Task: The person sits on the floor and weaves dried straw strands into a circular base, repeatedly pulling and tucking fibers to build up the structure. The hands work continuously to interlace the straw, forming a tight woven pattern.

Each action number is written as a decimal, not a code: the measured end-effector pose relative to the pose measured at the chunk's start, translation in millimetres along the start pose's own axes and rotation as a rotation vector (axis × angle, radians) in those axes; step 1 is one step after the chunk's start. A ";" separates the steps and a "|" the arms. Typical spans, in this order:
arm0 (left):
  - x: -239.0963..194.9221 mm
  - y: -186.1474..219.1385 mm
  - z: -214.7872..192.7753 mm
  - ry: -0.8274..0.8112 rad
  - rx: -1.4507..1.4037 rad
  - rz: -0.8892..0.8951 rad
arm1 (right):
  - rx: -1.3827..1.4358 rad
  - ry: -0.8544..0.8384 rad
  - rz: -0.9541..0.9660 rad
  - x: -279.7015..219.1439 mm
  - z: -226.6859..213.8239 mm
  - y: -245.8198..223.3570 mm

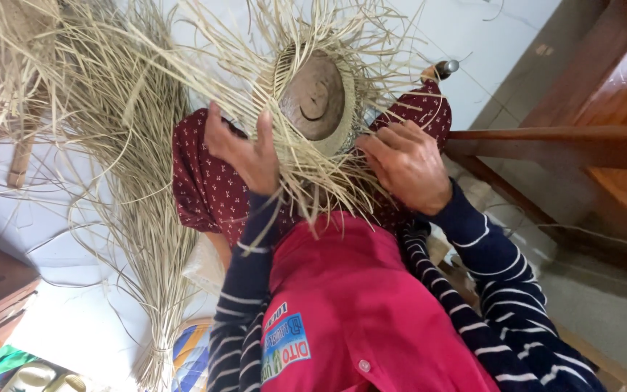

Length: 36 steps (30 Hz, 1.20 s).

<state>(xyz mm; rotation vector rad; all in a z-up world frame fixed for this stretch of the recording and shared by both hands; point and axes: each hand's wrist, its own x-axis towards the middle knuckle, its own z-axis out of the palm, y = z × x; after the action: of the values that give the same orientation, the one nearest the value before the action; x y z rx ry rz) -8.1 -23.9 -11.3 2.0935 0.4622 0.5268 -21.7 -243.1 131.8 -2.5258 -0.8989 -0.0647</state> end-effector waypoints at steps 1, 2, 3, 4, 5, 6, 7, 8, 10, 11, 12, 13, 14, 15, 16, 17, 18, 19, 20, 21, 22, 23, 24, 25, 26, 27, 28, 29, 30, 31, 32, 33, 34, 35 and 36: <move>-10.3 5.5 -5.8 0.119 -0.036 0.023 | -0.100 0.046 -0.046 -0.5 5.9 5.2; -23.5 10.1 -13.4 0.237 -0.067 0.040 | -0.194 0.087 -0.092 -2.4 12.5 9.0; -26.2 30.5 -20.4 0.241 -0.062 0.037 | -0.189 0.084 -0.096 4.0 11.8 5.4; -30.8 50.7 -27.8 0.029 -0.207 0.162 | -0.266 0.098 -0.117 8.9 11.3 1.0; -35.2 71.4 -35.2 -0.184 -0.351 0.286 | -0.342 0.112 -0.137 13.8 10.5 -3.6; -36.0 80.2 -38.3 -0.180 -0.353 0.288 | -0.345 0.113 -0.141 16.2 15.0 -6.5; -37.0 89.9 -41.4 -0.378 -0.462 0.177 | -0.369 0.128 -0.148 18.5 18.5 -9.3; -35.9 100.2 -43.5 -0.579 -0.570 0.070 | -0.400 0.149 -0.152 21.9 21.4 -11.4; -35.0 95.8 -36.3 -0.577 -0.541 0.065 | -0.287 0.150 -0.158 27.8 14.9 -10.3; -36.2 92.9 -32.6 -0.575 -0.508 0.050 | -0.165 0.144 -0.163 29.1 12.6 -9.8; -37.4 91.3 -32.6 -0.580 -0.509 0.047 | -0.166 0.141 -0.158 26.9 14.1 -7.2; -38.4 89.3 -32.9 -0.612 -0.529 0.031 | -0.138 0.126 -0.149 25.0 16.0 -5.0; -37.1 88.1 -32.9 -0.635 -0.548 0.017 | -0.109 0.113 -0.149 26.0 17.1 -1.7; -36.0 85.6 -31.9 -0.632 -0.549 0.016 | -0.108 0.112 -0.152 26.6 15.8 -1.8; -35.4 82.7 -31.3 -0.658 -0.554 0.033 | -0.104 0.102 -0.158 26.8 15.0 -2.3; -34.8 79.7 -30.8 -0.683 -0.558 0.050 | -0.099 0.093 -0.163 26.8 14.3 -2.9; -35.2 77.6 -27.6 -0.680 -0.560 0.050 | -0.100 0.091 -0.167 25.4 15.9 -2.0; -35.6 75.6 -24.4 -0.713 -0.648 0.016 | -0.130 0.067 -0.161 23.9 17.6 -1.1; -36.1 73.4 -21.5 -0.746 -0.736 -0.019 | -0.161 0.043 -0.155 22.3 19.3 -0.4; -35.1 76.7 -22.7 -0.742 -0.737 -0.019 | -0.161 0.042 -0.158 24.5 19.8 0.7; -34.4 79.6 -24.3 -0.702 -0.704 0.020 | -0.225 0.077 -0.271 26.3 20.7 1.4; -33.7 82.5 -25.7 -0.662 -0.670 0.058 | -0.289 0.113 -0.383 28.2 21.6 2.3; -34.1 75.5 -23.2 -0.662 -0.671 0.057 | -0.289 0.112 -0.383 30.1 23.8 6.0; -34.7 68.7 -20.6 -0.683 -0.683 0.039 | -0.344 0.127 -0.489 32.0 25.8 9.7; -35.8 62.0 -17.8 -0.707 -0.696 0.022 | -0.399 0.142 -0.592 33.0 27.6 13.4; -38.1 59.4 -16.3 -0.710 -0.698 0.021 | -0.401 0.141 -0.590 33.0 36.0 20.0; -39.6 57.5 -13.9 -0.697 -0.703 0.017 | -0.457 0.141 -0.608 33.2 43.5 27.2; -41.1 55.9 -11.6 -0.685 -0.708 0.012 | -0.513 0.140 -0.627 33.4 50.7 34.5; -35.8 57.2 -15.3 -0.688 -0.712 0.018 | -0.521 0.142 -0.624 40.8 47.9 40.2; -30.5 58.4 -19.1 -0.767 -0.706 0.001 | -0.306 0.134 -0.523 48.3 45.2 45.8; -27.1 59.5 -23.7 -0.841 -0.697 -0.024 | -0.086 0.121 -0.423 55.2 42.9 51.2; -22.3 69.1 -30.9 -0.840 -0.699 -0.024 | -0.087 0.119 -0.424 57.6 34.3 46.3; -16.5 77.5 -39.5 -0.813 -0.702 -0.038 | 0.189 0.003 -0.278 61.4 27.3 40.5; -11.0 86.1 -48.0 -0.786 -0.704 -0.052 | 0.462 -0.113 -0.128 64.9 20.1 34.8; -10.4 81.9 -46.0 -0.785 -0.704 -0.049 | 0.460 -0.111 -0.129 67.2 19.1 28.0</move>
<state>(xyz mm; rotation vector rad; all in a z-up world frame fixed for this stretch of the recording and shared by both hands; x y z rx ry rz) -31.0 -40.8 78.9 1.4340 -0.1287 -0.1772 46.1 -214.4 116.4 -2.0600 -0.9895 0.2204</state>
